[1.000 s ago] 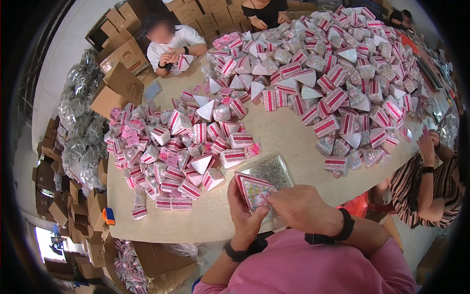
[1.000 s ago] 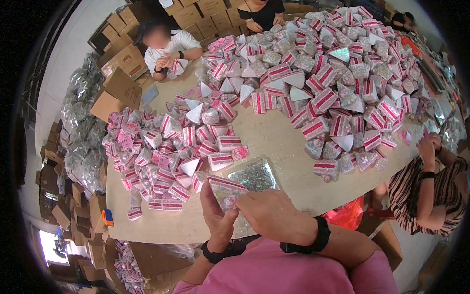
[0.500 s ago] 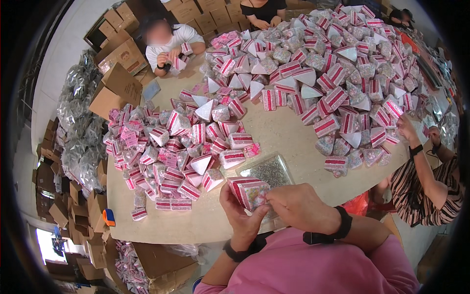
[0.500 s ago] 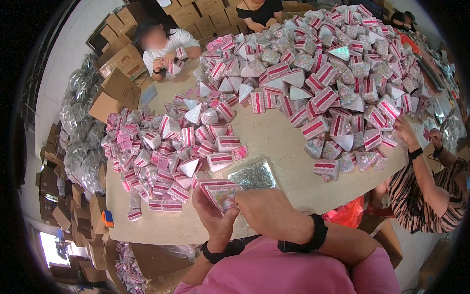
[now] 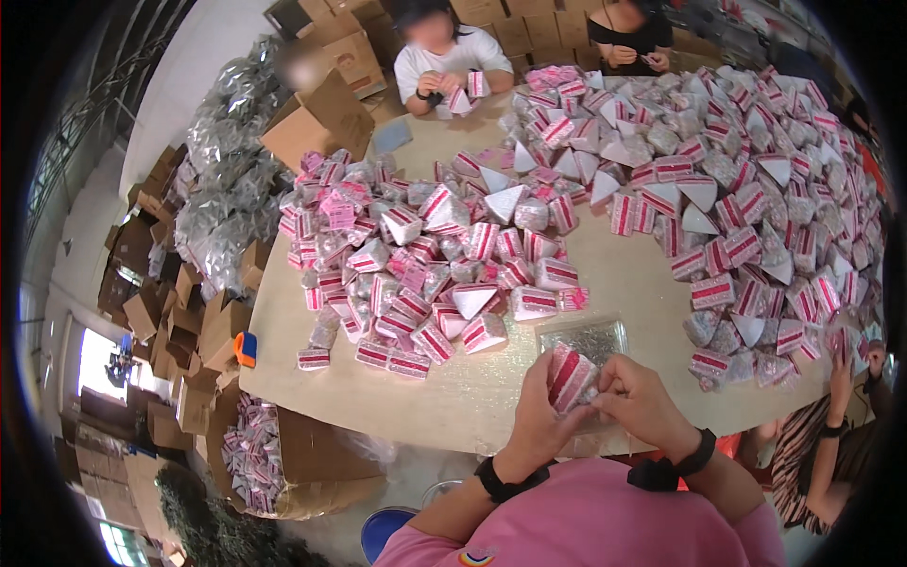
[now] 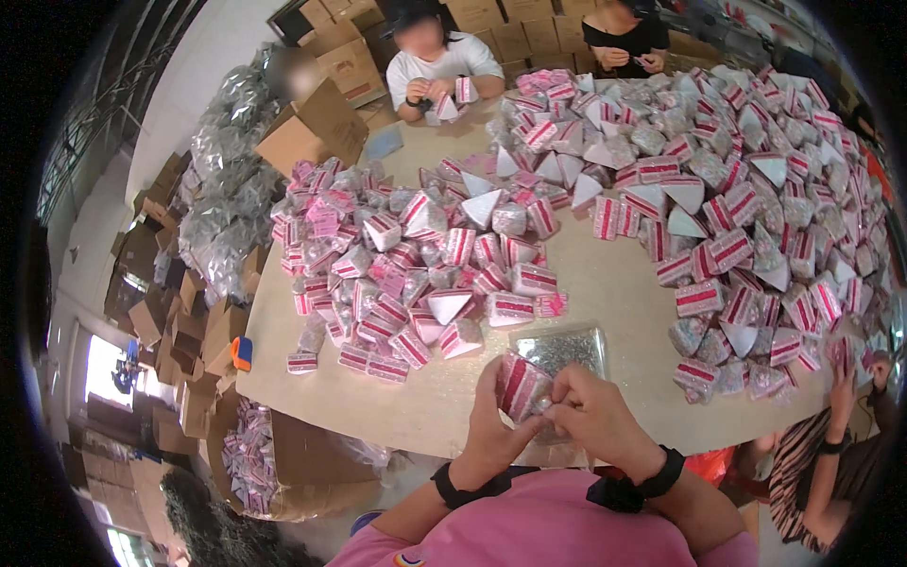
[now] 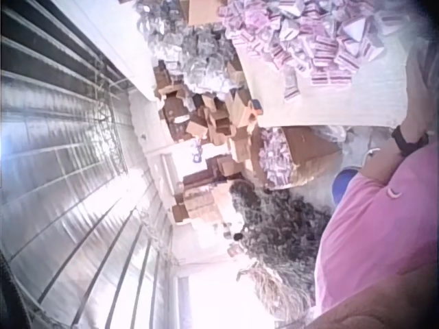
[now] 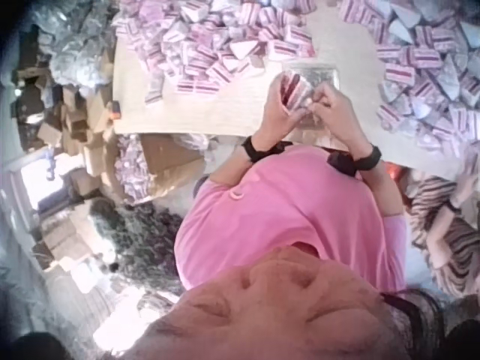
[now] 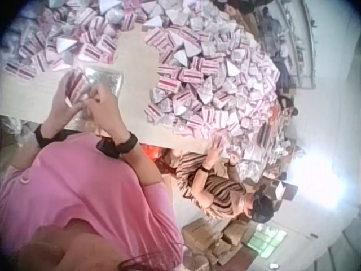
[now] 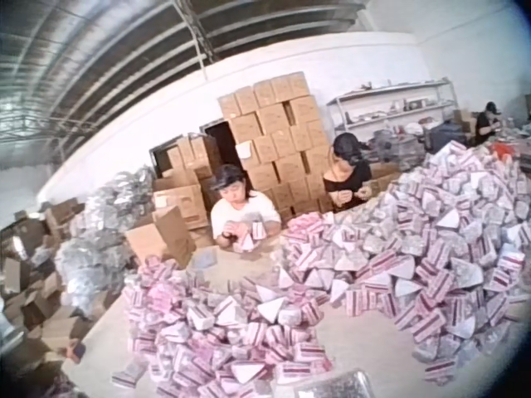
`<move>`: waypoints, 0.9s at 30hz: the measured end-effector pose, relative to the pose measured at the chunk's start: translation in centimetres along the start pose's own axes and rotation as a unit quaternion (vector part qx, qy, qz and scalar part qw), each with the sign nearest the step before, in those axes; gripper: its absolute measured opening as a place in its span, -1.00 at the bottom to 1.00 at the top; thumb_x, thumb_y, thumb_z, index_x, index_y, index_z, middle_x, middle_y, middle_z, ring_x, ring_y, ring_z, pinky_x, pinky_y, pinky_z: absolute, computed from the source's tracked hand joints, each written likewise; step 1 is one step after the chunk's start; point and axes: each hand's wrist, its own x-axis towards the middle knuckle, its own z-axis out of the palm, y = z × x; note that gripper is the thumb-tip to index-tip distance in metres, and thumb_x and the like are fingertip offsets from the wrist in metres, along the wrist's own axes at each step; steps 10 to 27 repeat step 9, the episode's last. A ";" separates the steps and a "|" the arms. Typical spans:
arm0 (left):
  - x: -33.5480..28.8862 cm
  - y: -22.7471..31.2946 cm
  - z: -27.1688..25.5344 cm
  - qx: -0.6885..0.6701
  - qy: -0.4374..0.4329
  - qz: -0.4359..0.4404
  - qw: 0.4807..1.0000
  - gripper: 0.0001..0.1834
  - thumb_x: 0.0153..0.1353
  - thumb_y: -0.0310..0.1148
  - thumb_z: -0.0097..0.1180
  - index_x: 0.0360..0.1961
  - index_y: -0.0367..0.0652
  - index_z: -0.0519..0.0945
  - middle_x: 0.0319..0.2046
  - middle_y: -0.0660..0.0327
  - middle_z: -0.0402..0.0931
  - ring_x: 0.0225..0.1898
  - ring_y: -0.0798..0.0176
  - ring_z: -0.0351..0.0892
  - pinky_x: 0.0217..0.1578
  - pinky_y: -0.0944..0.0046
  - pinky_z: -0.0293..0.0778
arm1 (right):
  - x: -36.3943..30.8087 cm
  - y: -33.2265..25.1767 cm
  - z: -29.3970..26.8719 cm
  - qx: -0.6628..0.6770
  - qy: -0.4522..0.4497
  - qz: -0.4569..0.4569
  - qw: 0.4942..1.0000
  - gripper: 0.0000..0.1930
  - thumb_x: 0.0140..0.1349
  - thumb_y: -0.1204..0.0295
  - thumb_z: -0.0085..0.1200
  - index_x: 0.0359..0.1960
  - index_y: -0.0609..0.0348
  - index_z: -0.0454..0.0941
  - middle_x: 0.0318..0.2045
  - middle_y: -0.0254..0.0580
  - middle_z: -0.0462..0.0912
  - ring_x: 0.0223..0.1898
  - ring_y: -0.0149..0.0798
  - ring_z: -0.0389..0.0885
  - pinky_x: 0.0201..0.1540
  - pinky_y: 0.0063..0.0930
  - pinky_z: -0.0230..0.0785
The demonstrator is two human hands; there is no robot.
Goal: Packing small items into triangular pink and white bags at a production table.
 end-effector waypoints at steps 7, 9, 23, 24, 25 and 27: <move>-0.3 -1.6 -2.2 0.022 -0.004 -0.055 0.998 -0.07 -0.04 -0.42 0.36 0.27 -0.34 0.03 0.13 -0.10 0.23 0.18 0.08 0.29 0.18 0.15 0.25 | 2.7 3.2 2.2 0.147 -0.077 0.123 0.978 -0.87 0.19 0.50 0.08 -0.32 0.26 0.39 -0.59 -0.22 0.54 -0.57 -0.42 0.55 -0.54 -0.58 0.37; -0.2 -1.7 -3.0 -0.003 -0.008 -0.087 0.996 -0.08 -0.03 -0.40 0.35 0.28 -0.33 0.03 0.14 -0.10 0.22 0.19 0.08 0.28 0.19 0.15 0.24 | 3.7 4.8 3.0 0.147 -0.077 0.080 0.983 -0.82 0.19 0.43 0.12 -0.30 0.24 0.40 -0.56 -0.20 0.55 -0.58 -0.39 0.56 -0.54 -0.53 0.43; -0.2 -1.7 -3.0 -0.003 -0.008 -0.087 0.996 -0.08 -0.03 -0.40 0.35 0.28 -0.33 0.03 0.14 -0.10 0.22 0.19 0.08 0.28 0.19 0.15 0.24 | 3.7 4.8 3.0 0.147 -0.077 0.080 0.983 -0.82 0.19 0.43 0.12 -0.30 0.24 0.40 -0.56 -0.20 0.55 -0.58 -0.39 0.56 -0.54 -0.53 0.43; -0.2 -1.7 -3.0 -0.003 -0.008 -0.087 0.996 -0.08 -0.03 -0.40 0.35 0.28 -0.33 0.03 0.14 -0.10 0.22 0.19 0.08 0.28 0.19 0.15 0.24 | 3.7 4.8 3.0 0.147 -0.077 0.080 0.983 -0.82 0.19 0.43 0.12 -0.30 0.24 0.40 -0.56 -0.20 0.55 -0.58 -0.39 0.56 -0.54 -0.53 0.43; -0.2 -1.7 -3.0 -0.003 -0.008 -0.087 0.996 -0.08 -0.03 -0.40 0.35 0.28 -0.33 0.03 0.14 -0.10 0.22 0.19 0.08 0.28 0.19 0.15 0.24 | 3.7 4.8 3.0 0.147 -0.077 0.080 0.983 -0.82 0.19 0.43 0.12 -0.30 0.24 0.40 -0.56 -0.20 0.55 -0.58 -0.39 0.56 -0.54 -0.53 0.43; -0.2 -1.7 -3.0 -0.003 -0.008 -0.087 0.996 -0.08 -0.03 -0.40 0.35 0.28 -0.33 0.03 0.14 -0.10 0.22 0.19 0.08 0.28 0.19 0.15 0.24 | 3.7 4.8 3.0 0.147 -0.077 0.080 0.983 -0.82 0.19 0.43 0.12 -0.30 0.24 0.40 -0.56 -0.20 0.55 -0.58 -0.39 0.56 -0.54 -0.53 0.43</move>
